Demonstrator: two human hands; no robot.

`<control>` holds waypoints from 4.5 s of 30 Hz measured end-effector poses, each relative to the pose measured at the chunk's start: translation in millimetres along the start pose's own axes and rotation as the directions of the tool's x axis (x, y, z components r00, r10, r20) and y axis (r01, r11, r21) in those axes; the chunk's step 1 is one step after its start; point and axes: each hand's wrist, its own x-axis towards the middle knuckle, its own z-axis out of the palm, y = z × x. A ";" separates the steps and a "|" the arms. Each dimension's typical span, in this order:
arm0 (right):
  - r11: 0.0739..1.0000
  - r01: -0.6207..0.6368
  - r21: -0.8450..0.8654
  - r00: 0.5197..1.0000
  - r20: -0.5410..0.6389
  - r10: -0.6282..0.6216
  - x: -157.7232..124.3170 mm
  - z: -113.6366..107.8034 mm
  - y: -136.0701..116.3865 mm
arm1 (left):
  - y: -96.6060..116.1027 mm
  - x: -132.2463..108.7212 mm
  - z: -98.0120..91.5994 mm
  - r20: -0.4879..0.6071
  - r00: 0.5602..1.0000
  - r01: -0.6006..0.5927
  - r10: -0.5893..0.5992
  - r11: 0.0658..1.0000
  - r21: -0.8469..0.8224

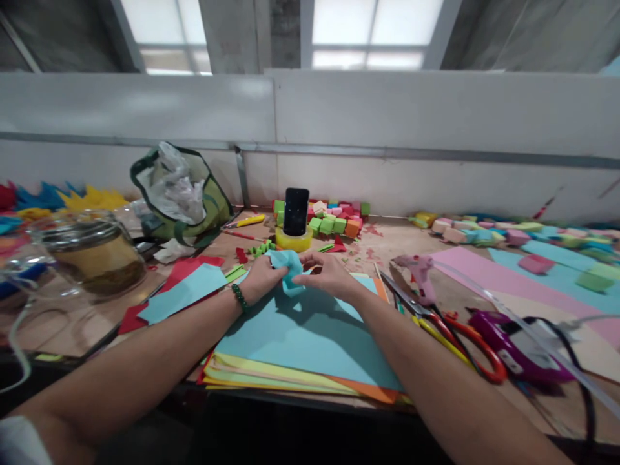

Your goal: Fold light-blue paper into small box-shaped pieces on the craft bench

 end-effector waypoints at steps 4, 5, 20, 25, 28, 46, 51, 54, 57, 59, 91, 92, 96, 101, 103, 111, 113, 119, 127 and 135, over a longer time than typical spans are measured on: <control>0.992 0.113 -0.060 0.994 0.016 -0.113 2.4 0.6 9.6 | 2.0 0.3 -2.0 -0.044 0.999 0.025 -0.029 0.997 -0.075; 0.988 0.120 -0.093 0.993 0.015 -0.119 3.0 0.7 11.7 | 2.4 0.2 -1.9 -0.040 0.998 0.039 -0.043 0.995 -0.092; 0.971 0.144 -0.190 0.967 0.237 -0.097 8.2 -24.1 16.9 | 3.7 -3.5 -0.7 0.215 0.974 0.067 -0.065 0.998 -0.004; 0.969 0.093 -0.228 0.978 0.202 -0.046 6.6 -19.3 20.0 | 9.2 -6.4 -2.9 0.345 0.939 -0.021 -0.004 0.997 0.068; 0.970 0.068 -0.233 0.983 0.184 -0.024 6.5 -18.9 21.3 | 12.6 -8.2 -4.6 0.397 0.918 -0.045 0.000 0.994 0.104; 0.996 0.070 -0.056 0.997 0.030 -0.068 9.2 -11.0 21.9 | 5.2 -4.9 0.0 0.201 0.966 -0.193 0.165 0.973 0.128; 1.000 0.002 -0.021 0.999 -0.036 -0.002 8.1 -15.4 21.8 | 3.8 -2.0 -2.7 0.139 0.974 -0.188 0.178 0.980 0.067; 0.999 -0.036 0.005 0.999 -0.019 0.036 7.2 -15.5 22.1 | 4.2 -1.5 -3.5 0.124 0.975 -0.184 0.182 0.983 0.001; 0.999 -0.024 0.036 0.999 0.037 0.023 7.6 -12.8 22.6 | 4.5 -1.1 -3.8 0.117 0.977 -0.174 0.178 0.984 -0.042; 0.999 -0.004 0.051 0.999 0.055 0.001 8.4 -11.0 23.1 | 4.7 -0.9 -4.1 0.107 0.980 -0.163 0.168 0.985 -0.053; 0.983 0.168 -0.069 0.953 -0.245 -0.180 1.0 7.1 2.9 | 6.3 -7.6 4.7 0.190 0.948 -0.276 0.256 0.957 0.086; 0.985 0.163 -0.059 0.946 -0.274 -0.173 1.5 5.8 2.3 | 6.9 -7.3 4.0 0.181 0.950 -0.273 0.255 0.959 0.080; 0.992 0.115 -0.059 0.944 -0.306 -0.127 3.5 -1.2 1.4 | 8.2 -5.4 -0.3 0.129 0.956 -0.270 0.262 0.962 0.048; 0.986 0.086 -0.143 0.982 -0.156 -0.109 2.8 1.6 4.0 | 7.7 -4.3 -3.2 0.043 0.950 -0.309 0.308 0.951 0.024; 0.979 0.112 -0.167 0.983 -0.126 -0.134 1.8 3.8 5.1 | 5.9 -3.4 -3.5 0.010 0.949 -0.314 0.314 0.949 0.019; 0.936 0.160 -0.312 0.959 -0.176 -0.223 -4.3 10.0 3.7 | 2.8 -1.2 -4.0 -0.025 0.944 -0.326 0.328 0.943 0.073; 0.898 0.128 -0.420 0.948 -0.213 -0.235 -5.7 13.8 1.3 | 5.2 -3.8 -2.8 -0.016 0.938 -0.340 0.345 0.932 0.127; 0.832 0.043 -0.552 0.948 -0.241 -0.208 -7.2 16.9 -2.1 | 10.2 -11.1 4.7 0.025 0.924 -0.375 0.382 0.890 0.259; 0.783 -0.038 -0.621 0.951 -0.263 -0.162 -7.6 12.3 -3.9 | 7.5 -9.5 6.4 0.114 0.948 -0.315 0.296 0.920 0.234; 0.779 -0.078 -0.622 0.961 -0.254 -0.106 -5.2 10.3 -1.1 | -1.7 -5.3 3.0 0.140 0.982 -0.165 0.130 0.948 0.273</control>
